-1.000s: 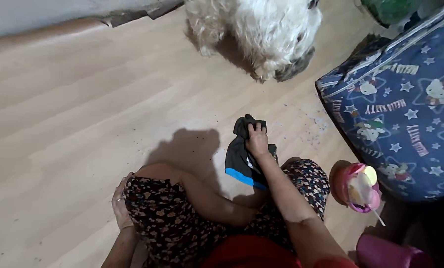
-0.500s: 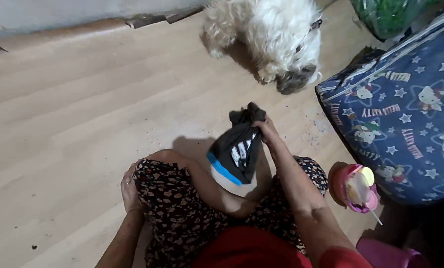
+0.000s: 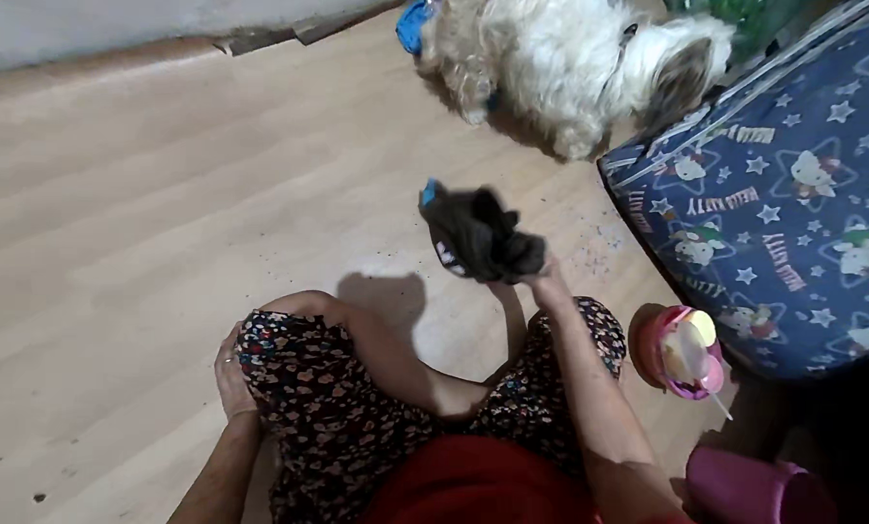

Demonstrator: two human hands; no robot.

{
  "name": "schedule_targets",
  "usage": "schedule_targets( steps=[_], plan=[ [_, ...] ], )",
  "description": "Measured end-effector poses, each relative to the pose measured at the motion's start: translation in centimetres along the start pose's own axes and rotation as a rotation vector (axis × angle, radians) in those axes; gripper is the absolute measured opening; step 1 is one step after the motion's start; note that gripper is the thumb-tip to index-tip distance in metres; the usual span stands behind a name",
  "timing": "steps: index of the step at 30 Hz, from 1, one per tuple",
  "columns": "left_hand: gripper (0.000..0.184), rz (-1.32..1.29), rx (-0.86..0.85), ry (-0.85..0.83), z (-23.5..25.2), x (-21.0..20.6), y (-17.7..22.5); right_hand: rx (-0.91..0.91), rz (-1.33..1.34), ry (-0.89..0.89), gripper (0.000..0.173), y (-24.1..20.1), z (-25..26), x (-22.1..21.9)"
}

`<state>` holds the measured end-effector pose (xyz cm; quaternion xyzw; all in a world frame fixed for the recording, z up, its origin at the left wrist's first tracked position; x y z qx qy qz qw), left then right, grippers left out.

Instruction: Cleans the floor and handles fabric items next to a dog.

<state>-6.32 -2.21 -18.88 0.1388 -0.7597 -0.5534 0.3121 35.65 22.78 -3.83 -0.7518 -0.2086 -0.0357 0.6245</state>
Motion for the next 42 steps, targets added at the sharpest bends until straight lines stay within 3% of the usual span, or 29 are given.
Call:
schedule_targets(
  steps=[2,4,7,9,13,17,19,21,24,26,28,32,36,39,42],
  plan=[
    [0.057,-0.02,0.041,0.009,0.1,0.0,0.1,-0.205,-0.187,-0.076,0.068,3.3,-0.5,-1.7],
    [0.056,0.012,0.047,0.019,0.3,-0.1,-0.2,-0.24,-0.193,-0.073,0.066,4.1,-0.5,-2.8],
    [0.057,0.106,-0.024,0.01,0.2,0.0,-0.8,-0.115,-0.123,0.002,0.063,2.3,-0.2,-2.7],
    [0.056,0.028,-0.015,0.019,0.2,0.0,-0.7,0.014,-0.15,0.078,0.062,1.2,0.3,-2.3],
    [0.05,-0.27,0.106,0.028,-0.1,-0.5,1.4,0.174,-0.647,0.187,0.055,0.5,1.8,-4.2],
    [0.041,-0.457,0.289,0.095,-0.3,-1.3,5.2,0.117,-0.955,-0.198,0.062,4.9,3.6,-8.4],
    [0.046,-0.325,0.244,0.07,0.0,-0.9,3.9,0.112,-0.998,-0.37,0.065,5.2,4.4,-7.7],
    [0.05,-0.112,0.154,0.015,0.5,-0.3,1.2,0.101,-1.027,-0.429,0.064,5.1,5.3,-5.8],
    [0.058,0.283,-0.038,-0.044,0.3,-0.2,1.1,-0.012,-0.964,-0.206,0.066,5.1,8.0,-5.0],
    [0.067,0.352,-0.124,-0.033,-0.1,-0.3,2.3,-0.116,-0.891,-0.012,0.071,3.9,10.4,-7.3],
    [0.065,0.382,-0.152,-0.024,0.0,-0.3,1.6,-0.159,-0.856,0.04,0.074,1.6,12.7,-11.5],
    [0.058,0.252,-0.045,-0.037,0.3,-0.2,0.3,-0.027,-0.931,-0.271,0.079,-3.6,13.4,-23.7],
    [0.059,0.136,0.033,-0.034,0.4,0.0,0.5,0.264,-0.918,-0.535,0.073,-5.1,8.2,-33.2],
    [0.057,0.18,0.065,-0.039,0.4,-0.1,0.7,0.326,-0.885,-0.71,0.064,-5.2,6.1,-34.1],
    [0.052,0.142,0.128,-0.093,-0.2,0.2,2.5,0.295,-0.912,-0.612,0.062,-4.2,7.6,-30.2]
  ],
)
Point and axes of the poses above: each hand's wrist, its own z-axis towards the middle knuckle, its own x-axis out of the back of the hand, y = z × x, the point moved 3 cm from there along z, towards the middle knuckle, and after that the axes turned 3 degrees about -y, right-handed, at the moved point
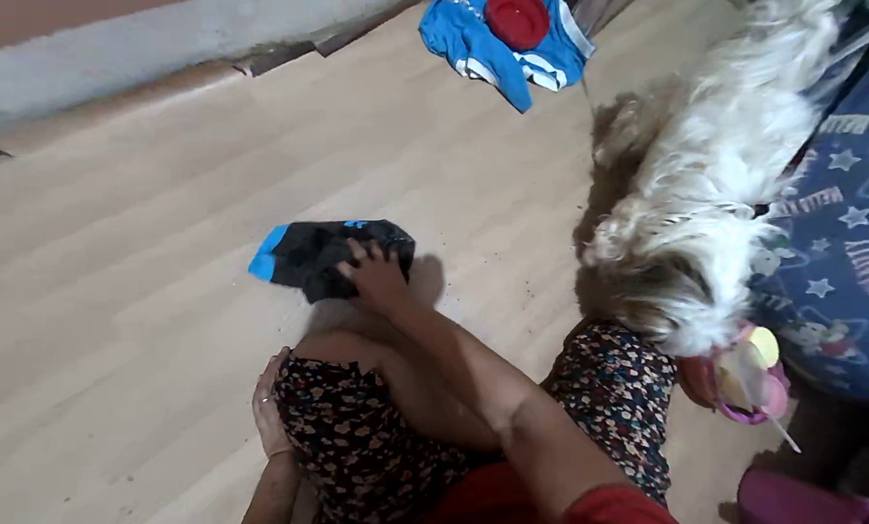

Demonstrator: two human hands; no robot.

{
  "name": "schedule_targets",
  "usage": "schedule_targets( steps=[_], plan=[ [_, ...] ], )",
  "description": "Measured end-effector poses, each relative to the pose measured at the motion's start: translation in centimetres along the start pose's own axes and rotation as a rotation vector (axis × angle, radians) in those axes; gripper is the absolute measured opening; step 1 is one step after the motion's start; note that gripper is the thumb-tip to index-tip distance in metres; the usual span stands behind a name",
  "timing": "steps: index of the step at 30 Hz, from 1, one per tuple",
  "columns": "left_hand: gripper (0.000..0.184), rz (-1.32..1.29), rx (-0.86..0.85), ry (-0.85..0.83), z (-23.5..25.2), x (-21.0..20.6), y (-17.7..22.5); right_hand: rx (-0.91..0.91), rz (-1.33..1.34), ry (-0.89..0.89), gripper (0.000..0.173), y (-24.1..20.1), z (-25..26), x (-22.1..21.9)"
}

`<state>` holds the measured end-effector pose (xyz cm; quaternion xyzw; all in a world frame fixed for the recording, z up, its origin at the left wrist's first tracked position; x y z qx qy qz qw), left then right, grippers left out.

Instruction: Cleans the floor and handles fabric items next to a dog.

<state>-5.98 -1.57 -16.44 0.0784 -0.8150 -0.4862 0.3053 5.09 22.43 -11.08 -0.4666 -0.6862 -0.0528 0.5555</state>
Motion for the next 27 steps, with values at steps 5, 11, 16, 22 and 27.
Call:
schedule_targets(
  steps=[5,11,16,22,27],
  plan=[
    [0.053,-0.217,-0.038,0.094,1.2,-0.7,-3.2,-0.45,0.015,0.289,0.063,12.1,-6.0,3.7],
    [0.058,0.129,-0.121,0.073,1.1,-0.7,-2.8,-0.724,0.105,0.345,0.066,17.9,-14.3,3.8],
    [0.058,0.193,-0.15,0.079,0.2,-0.8,0.3,-0.482,-0.009,0.159,0.058,11.4,-14.0,-0.2],
    [0.046,-0.191,0.072,0.089,0.1,-0.8,2.0,-0.276,-0.075,0.143,0.056,10.8,-7.5,3.4],
    [0.05,0.53,-0.173,-0.053,-0.5,-0.5,1.8,-0.566,0.01,0.221,0.069,8.2,1.5,7.2]
  ],
)
Point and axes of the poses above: each hand's wrist, its own z-axis towards the middle knuckle, its own x-axis out of the back of the hand, y = z × x, the point moved 3 cm from there along z, towards the middle knuckle, and after that the axes turned 3 degrees about -y, right-handed, at the moved point
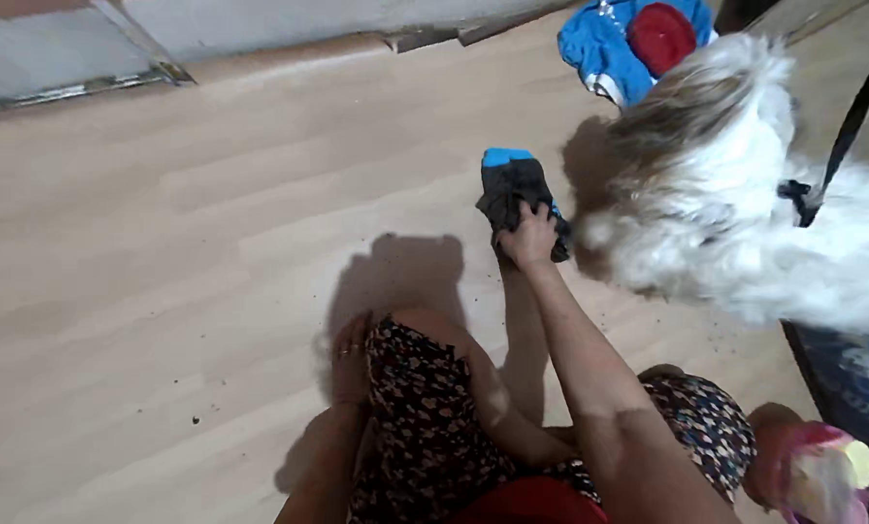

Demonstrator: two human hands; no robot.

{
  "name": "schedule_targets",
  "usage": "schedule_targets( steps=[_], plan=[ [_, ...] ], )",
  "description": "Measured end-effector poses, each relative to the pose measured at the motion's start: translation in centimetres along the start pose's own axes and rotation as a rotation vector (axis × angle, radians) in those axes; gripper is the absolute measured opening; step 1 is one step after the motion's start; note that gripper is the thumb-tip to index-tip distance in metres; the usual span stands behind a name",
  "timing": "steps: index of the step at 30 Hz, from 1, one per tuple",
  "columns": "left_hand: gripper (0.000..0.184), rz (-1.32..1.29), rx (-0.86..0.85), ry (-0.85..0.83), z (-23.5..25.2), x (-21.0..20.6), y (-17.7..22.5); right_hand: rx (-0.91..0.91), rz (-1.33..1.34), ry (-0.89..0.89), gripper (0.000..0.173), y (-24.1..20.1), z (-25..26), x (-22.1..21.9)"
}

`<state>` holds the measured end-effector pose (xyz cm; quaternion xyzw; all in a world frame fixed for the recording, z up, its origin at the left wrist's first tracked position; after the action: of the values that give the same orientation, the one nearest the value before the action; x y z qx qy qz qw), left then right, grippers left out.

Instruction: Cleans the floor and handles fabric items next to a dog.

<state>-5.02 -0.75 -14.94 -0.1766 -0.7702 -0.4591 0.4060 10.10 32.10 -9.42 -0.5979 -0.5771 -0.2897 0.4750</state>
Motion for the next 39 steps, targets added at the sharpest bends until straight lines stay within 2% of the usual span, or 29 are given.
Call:
schedule_targets(
  steps=[2,5,6,8,10,12,15,20,24,26,28,30,31,32,33,34,35,37,39],
  plan=[
    [0.049,0.05,-0.013,0.022,0.0,0.0,-0.1,0.1,-0.02,-0.061,0.07,-5.1,0.1,-0.7],
    [0.05,-0.001,0.091,-0.14,0.2,1.0,0.4,0.31,-0.113,-0.197,0.072,-13.1,-2.4,-3.4],
    [0.051,0.008,0.09,-0.149,0.2,0.9,0.4,0.394,-0.133,-0.212,0.068,-15.2,-3.8,-4.7],
    [0.048,0.012,0.024,-0.041,0.0,0.9,0.6,0.604,-0.116,-0.234,0.059,-18.1,-7.2,-6.9],
    [0.046,-0.056,0.06,-0.053,0.1,1.4,1.1,0.798,-0.144,-0.34,0.058,-19.5,-9.6,-8.3],
    [0.045,-0.074,0.062,-0.018,0.2,0.6,0.4,0.906,-0.19,-0.444,0.06,-19.5,-9.8,-8.9],
    [0.045,-0.048,0.01,0.04,0.3,-0.2,-0.4,0.871,-0.145,-0.328,0.06,-17.1,-6.7,-7.5],
    [0.045,-0.047,0.019,0.075,0.4,-1.0,-1.2,0.405,-0.105,-0.174,0.07,-9.2,2.9,-0.6],
    [0.044,-0.102,-0.027,0.156,0.4,-0.5,-0.8,0.151,-0.055,-0.131,0.076,-0.9,6.4,3.7],
    [0.044,-0.136,-0.026,0.146,0.4,-0.3,-0.8,0.049,-0.014,-0.106,0.076,2.0,5.4,4.3],
    [0.041,-0.276,0.081,0.107,0.5,1.0,0.7,-0.027,0.005,-0.087,0.075,4.0,2.6,3.7],
    [0.038,-0.635,0.428,-0.023,1.1,4.2,4.3,-0.047,-0.028,-0.059,0.073,5.9,-1.5,1.7],
    [0.038,-0.776,0.594,-0.02,1.5,5.1,5.4,-0.019,-0.038,-0.055,0.07,6.6,-3.9,0.3],
    [0.037,-0.831,0.657,0.009,1.7,4.8,5.0,0.034,-0.045,-0.082,0.067,7.3,-6.2,-1.0],
    [0.037,-0.819,0.523,0.061,1.3,3.0,2.8,0.112,-0.043,-0.14,0.063,8.0,-8.2,-1.9],
    [0.045,-0.798,0.257,0.164,0.8,0.2,-0.7,0.195,-0.046,-0.207,0.061,8.9,-9.9,-2.4],
    [0.051,-0.805,0.098,0.167,0.7,-1.4,-3.1,0.251,-0.064,-0.264,0.058,10.0,-11.0,-2.5],
    [0.054,-0.883,0.057,0.147,0.9,-1.8,-3.7,0.239,-0.051,-0.295,0.057,13.2,-11.7,-1.3],
    [0.046,-1.087,0.229,0.141,0.3,0.0,-0.1,0.093,0.01,-0.235,0.057,17.5,-11.2,0.2]
  ],
)
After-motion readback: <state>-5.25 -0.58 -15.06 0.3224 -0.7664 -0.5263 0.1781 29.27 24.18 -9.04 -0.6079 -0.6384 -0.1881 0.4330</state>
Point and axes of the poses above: each hand's wrist, its own z-axis towards the middle knuckle, its own x-axis out of the back of the hand, y = z × x, the point moved 3 cm from there along z, towards the middle knuckle, and after that the axes turned 3 degrees about -y, right-handed, at the moved point
